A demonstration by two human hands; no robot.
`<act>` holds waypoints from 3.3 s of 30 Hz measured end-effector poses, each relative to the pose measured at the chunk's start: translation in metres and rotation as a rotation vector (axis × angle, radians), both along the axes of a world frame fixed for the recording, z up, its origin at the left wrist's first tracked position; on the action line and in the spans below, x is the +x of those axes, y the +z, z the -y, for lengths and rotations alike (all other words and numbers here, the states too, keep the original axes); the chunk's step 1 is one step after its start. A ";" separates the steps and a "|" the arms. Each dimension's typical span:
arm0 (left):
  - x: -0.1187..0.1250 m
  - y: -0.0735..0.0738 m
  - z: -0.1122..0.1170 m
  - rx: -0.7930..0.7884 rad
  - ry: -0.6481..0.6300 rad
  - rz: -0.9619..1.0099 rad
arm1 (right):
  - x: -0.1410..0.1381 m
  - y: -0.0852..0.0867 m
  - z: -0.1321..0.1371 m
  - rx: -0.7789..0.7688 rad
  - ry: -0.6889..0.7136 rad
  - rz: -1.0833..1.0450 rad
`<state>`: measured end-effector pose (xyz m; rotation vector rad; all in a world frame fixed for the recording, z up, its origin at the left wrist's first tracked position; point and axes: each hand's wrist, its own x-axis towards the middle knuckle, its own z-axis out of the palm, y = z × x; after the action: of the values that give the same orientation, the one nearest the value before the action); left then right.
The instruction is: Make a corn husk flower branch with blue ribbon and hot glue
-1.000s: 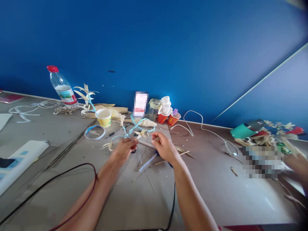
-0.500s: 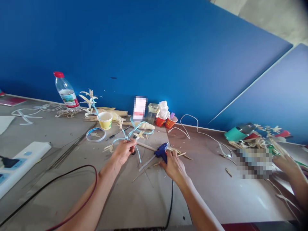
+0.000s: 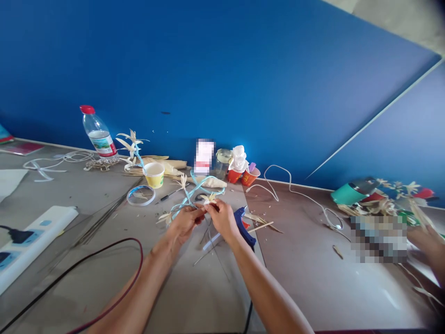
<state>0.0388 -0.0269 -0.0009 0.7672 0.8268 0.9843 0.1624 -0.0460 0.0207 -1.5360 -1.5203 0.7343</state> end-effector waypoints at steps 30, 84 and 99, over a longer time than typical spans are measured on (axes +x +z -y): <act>-0.007 0.000 0.001 -0.110 -0.146 0.113 | 0.010 0.000 0.005 0.129 0.248 -0.091; -0.011 0.009 0.007 0.015 -0.240 0.120 | 0.021 0.020 0.009 0.006 0.216 -0.235; -0.012 0.002 0.002 0.128 -0.216 0.032 | 0.015 0.020 0.006 -0.079 0.322 -0.354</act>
<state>0.0273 -0.0287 0.0009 0.9281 0.6427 0.8591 0.1769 -0.0516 0.0411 -1.1492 -1.4927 1.1955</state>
